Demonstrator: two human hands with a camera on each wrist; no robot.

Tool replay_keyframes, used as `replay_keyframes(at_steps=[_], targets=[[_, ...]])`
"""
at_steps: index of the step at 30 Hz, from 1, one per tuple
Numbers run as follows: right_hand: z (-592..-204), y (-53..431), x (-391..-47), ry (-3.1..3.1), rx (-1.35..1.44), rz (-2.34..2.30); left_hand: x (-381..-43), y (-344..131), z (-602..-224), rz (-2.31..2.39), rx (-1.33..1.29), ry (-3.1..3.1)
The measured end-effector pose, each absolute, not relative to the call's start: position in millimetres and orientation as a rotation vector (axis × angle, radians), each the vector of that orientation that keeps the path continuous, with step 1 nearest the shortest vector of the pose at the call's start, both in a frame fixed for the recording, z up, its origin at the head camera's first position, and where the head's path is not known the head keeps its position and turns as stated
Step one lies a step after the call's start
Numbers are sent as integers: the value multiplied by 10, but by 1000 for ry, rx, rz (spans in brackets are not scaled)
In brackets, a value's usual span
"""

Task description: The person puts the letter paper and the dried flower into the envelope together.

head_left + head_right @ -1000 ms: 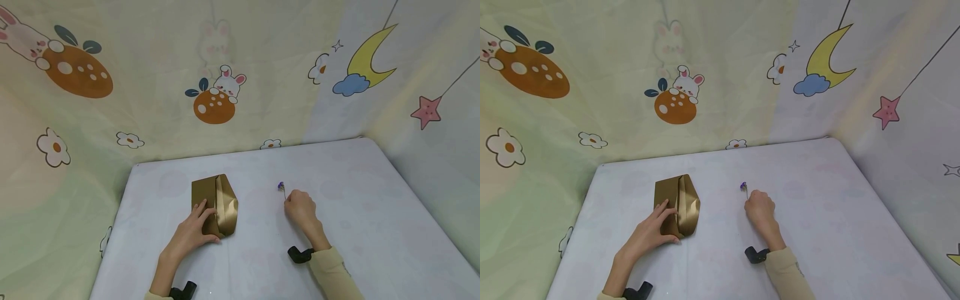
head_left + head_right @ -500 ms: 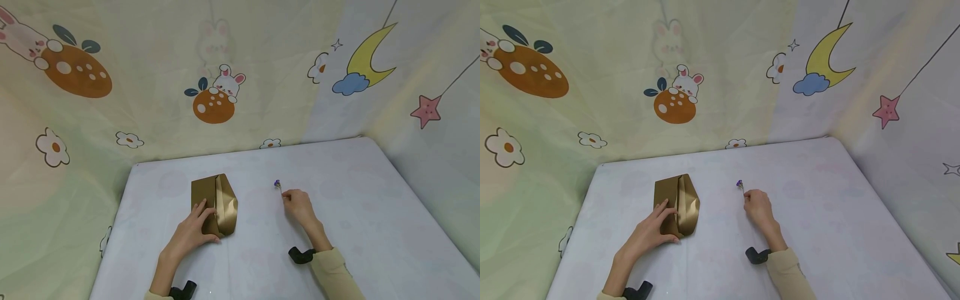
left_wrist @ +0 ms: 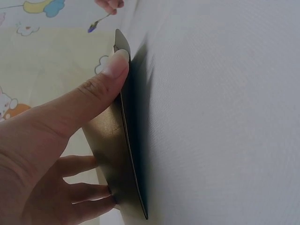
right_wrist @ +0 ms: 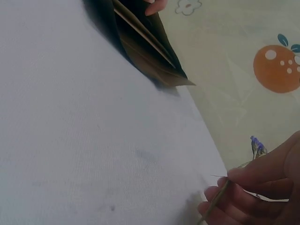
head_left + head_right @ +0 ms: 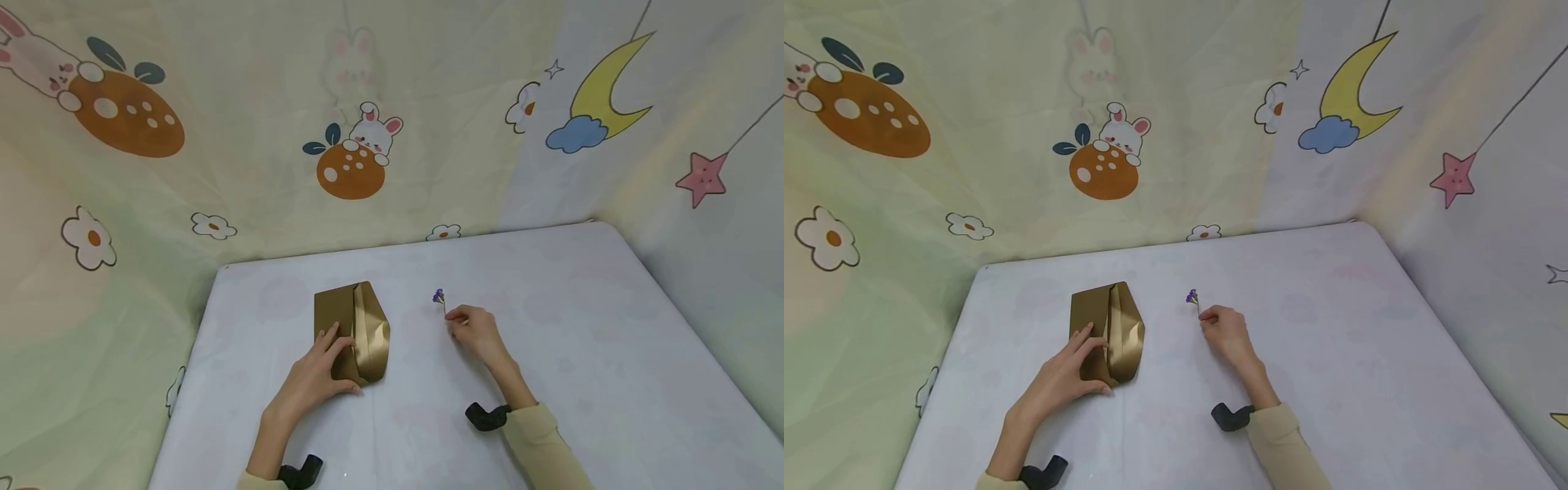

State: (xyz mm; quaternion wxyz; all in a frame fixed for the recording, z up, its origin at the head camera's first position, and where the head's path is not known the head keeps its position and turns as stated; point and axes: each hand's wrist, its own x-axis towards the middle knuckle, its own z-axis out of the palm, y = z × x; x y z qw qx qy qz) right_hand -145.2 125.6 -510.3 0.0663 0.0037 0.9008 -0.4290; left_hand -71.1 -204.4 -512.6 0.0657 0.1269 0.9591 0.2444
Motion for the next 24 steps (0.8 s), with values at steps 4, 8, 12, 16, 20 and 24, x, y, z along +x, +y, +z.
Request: replay_keyframes(at_steps=[4, 8, 12, 16, 20, 24], targets=[[-5074, 1198, -1457, 2647, 31, -1351, -725, -2037, -5126, 741, 385, 2897], [-5063, 1133, -1457, 2557, 60, -1424, -734, -2038, -5128, 743, 387, 2906], [-5066, 1058, -1453, 2486, 52, -1461, -733, -2041, -5129, 751, 380, 2908], [-5064, 986, -1439, 2472, 20, -1438, -732, -2042, -5133, 772, 364, 2890], [-5050, 924, -1417, 2475, -7, -1417, -723, -2047, -5128, 802, 340, 2857], [-5045, 841, -1411, 2423, -15, -1449, -711, -2056, -5120, 809, 320, 2844]])
